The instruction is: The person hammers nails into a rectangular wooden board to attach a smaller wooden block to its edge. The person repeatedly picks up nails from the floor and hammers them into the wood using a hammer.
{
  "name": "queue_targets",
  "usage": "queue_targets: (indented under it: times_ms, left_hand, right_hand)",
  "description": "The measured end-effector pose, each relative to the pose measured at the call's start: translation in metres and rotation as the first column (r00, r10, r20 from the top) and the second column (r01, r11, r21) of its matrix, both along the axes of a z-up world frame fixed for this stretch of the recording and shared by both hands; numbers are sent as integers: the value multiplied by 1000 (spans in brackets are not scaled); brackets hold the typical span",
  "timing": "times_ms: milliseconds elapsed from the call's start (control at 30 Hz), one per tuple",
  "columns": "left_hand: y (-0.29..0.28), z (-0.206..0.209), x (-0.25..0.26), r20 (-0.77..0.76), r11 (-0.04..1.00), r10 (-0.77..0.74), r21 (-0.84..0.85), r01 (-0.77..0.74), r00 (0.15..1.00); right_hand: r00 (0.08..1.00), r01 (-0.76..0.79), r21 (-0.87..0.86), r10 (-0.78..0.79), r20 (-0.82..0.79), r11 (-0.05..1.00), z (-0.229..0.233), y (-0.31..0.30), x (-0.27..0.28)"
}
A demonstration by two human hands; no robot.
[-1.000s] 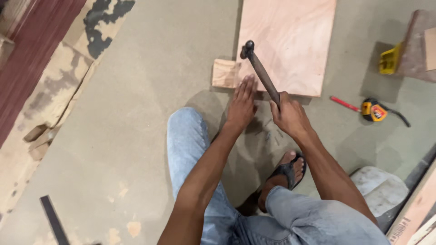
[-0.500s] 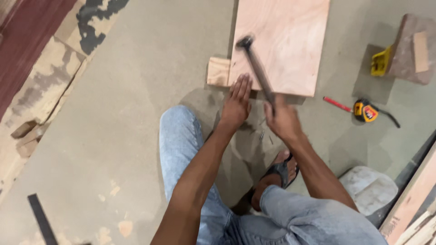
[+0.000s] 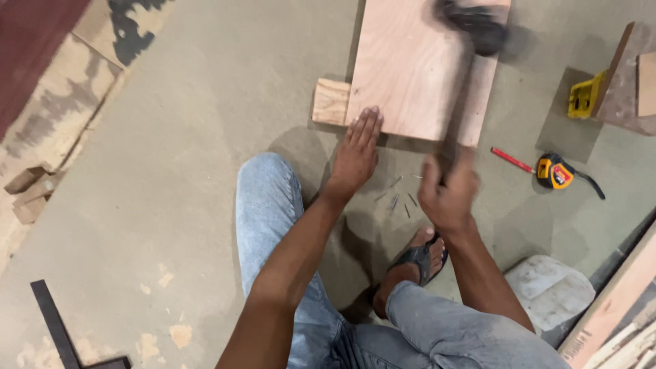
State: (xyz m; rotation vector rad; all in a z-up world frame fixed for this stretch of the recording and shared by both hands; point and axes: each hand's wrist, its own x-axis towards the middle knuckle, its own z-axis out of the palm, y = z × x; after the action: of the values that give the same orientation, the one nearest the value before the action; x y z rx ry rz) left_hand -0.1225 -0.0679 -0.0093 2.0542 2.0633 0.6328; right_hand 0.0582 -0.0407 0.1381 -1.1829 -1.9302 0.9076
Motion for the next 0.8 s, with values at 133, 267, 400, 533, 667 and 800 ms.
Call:
queue_targets:
  times_ms: [133,267,400,533,667,800]
  left_hand:
    - [5,-6,-1,20,1000,2,-15,-2,1000]
    - [4,-2,4,-39,997,-3,-75,0,999]
    - [0,0,0,13,1000,6,0,-6,1000]
    - [3,1,0,83,998,10,58,-14,997]
    - [7,9,-5,55,999,11,-52,-8,998]
    - [3,8,0,75,1000,11,12,-12,997]
  right_hand:
    - [978,-92,117,111,-174,989,-20,0,-9]
    - [797,-153,-146,209,567,977,-31,18,-28]
    - [975,-88,19,83,205,996,-24,-2,-10]
    - [994,-91,102,97,-51,991,-42,-9,-4]
    - [797,-220,29,163,582,975,-58,21,-20]
    - [967,-91,22,83,240,996,-45,17,-4]
